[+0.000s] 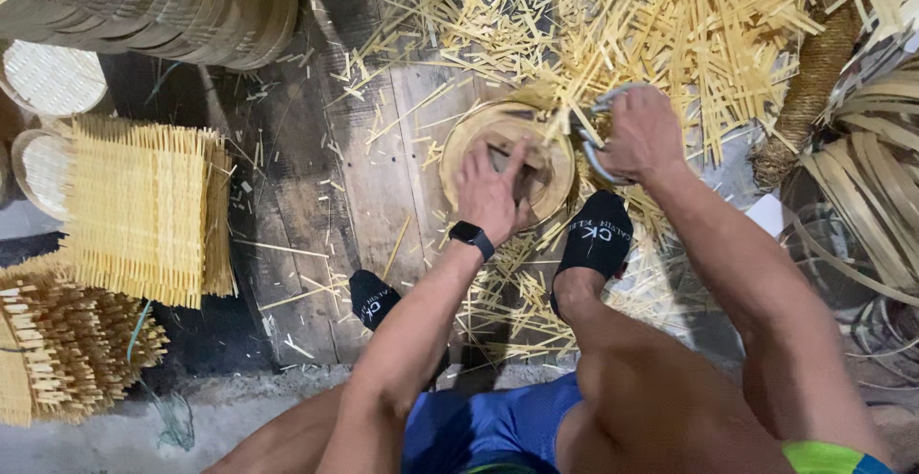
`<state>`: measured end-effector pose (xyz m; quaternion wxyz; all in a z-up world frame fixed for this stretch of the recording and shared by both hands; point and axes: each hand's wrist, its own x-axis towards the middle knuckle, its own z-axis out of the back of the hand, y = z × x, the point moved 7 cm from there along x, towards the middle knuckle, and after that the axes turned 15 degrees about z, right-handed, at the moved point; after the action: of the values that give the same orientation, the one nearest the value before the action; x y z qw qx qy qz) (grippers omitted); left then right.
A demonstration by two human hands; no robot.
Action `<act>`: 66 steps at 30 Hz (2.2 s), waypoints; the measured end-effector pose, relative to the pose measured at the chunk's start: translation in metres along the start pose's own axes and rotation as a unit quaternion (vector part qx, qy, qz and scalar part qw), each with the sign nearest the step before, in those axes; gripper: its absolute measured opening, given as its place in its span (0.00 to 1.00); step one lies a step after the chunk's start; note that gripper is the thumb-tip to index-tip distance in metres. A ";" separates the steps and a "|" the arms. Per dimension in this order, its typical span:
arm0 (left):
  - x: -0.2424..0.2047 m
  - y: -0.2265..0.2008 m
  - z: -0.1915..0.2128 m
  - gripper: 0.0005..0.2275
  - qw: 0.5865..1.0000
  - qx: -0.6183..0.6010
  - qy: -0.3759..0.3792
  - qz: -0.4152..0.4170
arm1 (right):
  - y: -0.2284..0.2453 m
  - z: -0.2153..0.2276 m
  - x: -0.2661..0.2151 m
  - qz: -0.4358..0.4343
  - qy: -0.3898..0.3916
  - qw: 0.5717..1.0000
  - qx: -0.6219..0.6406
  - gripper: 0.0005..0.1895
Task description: The person assembles circular bamboo steamers by placing woven mats into rims, trimming the edges with shears, and fitting wooden bases onto the structures.
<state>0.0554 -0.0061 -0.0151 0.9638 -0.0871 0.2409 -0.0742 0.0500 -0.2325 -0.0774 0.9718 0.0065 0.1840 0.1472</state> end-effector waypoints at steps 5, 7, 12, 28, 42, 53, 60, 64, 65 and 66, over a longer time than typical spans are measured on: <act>0.005 0.004 0.009 0.48 0.997 0.043 -0.005 -0.063 | -0.014 -0.018 -0.009 0.005 0.099 0.990 0.098 0.27; 0.003 0.004 0.011 0.49 0.993 0.025 0.020 -0.116 | -0.019 -0.020 -0.017 0.013 0.056 0.994 0.090 0.18; 0.003 0.004 0.006 0.43 0.991 0.058 0.027 -0.118 | -0.001 -0.001 -0.006 0.020 0.009 1.000 -0.004 0.29; 0.012 0.002 0.001 0.35 0.931 0.155 0.103 -0.315 | -0.004 0.000 0.015 0.040 0.124 0.989 0.069 0.21; 0.116 0.065 -0.018 0.21 0.987 -0.153 0.033 0.031 | -0.055 -0.050 -0.059 -0.311 -0.108 0.900 0.284 0.40; 0.145 0.056 -0.050 0.12 0.958 -0.266 0.063 0.087 | 0.050 -0.073 -0.012 -0.185 -0.115 0.781 0.585 0.07; 0.145 0.056 -0.049 0.11 0.968 -0.226 0.047 0.103 | 0.054 -0.080 -0.010 -0.201 -0.098 0.760 0.611 0.10; 0.142 0.055 -0.044 0.10 0.970 -0.224 0.025 0.091 | 0.059 -0.072 -0.015 -0.225 -0.113 0.782 0.570 0.09; 0.141 0.055 -0.042 0.10 0.970 -0.225 0.021 0.091 | 0.058 -0.067 -0.017 -0.233 -0.146 0.782 0.559 0.09; 0.139 0.057 -0.045 0.11 0.965 -0.240 0.043 0.102 | 0.060 -0.065 -0.019 -0.229 -0.149 0.784 0.558 0.09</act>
<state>0.1614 0.0175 -0.1286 0.9059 -0.2872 0.3006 0.0808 -0.0073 -0.1829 -0.1275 0.8189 0.5271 0.0833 -0.2111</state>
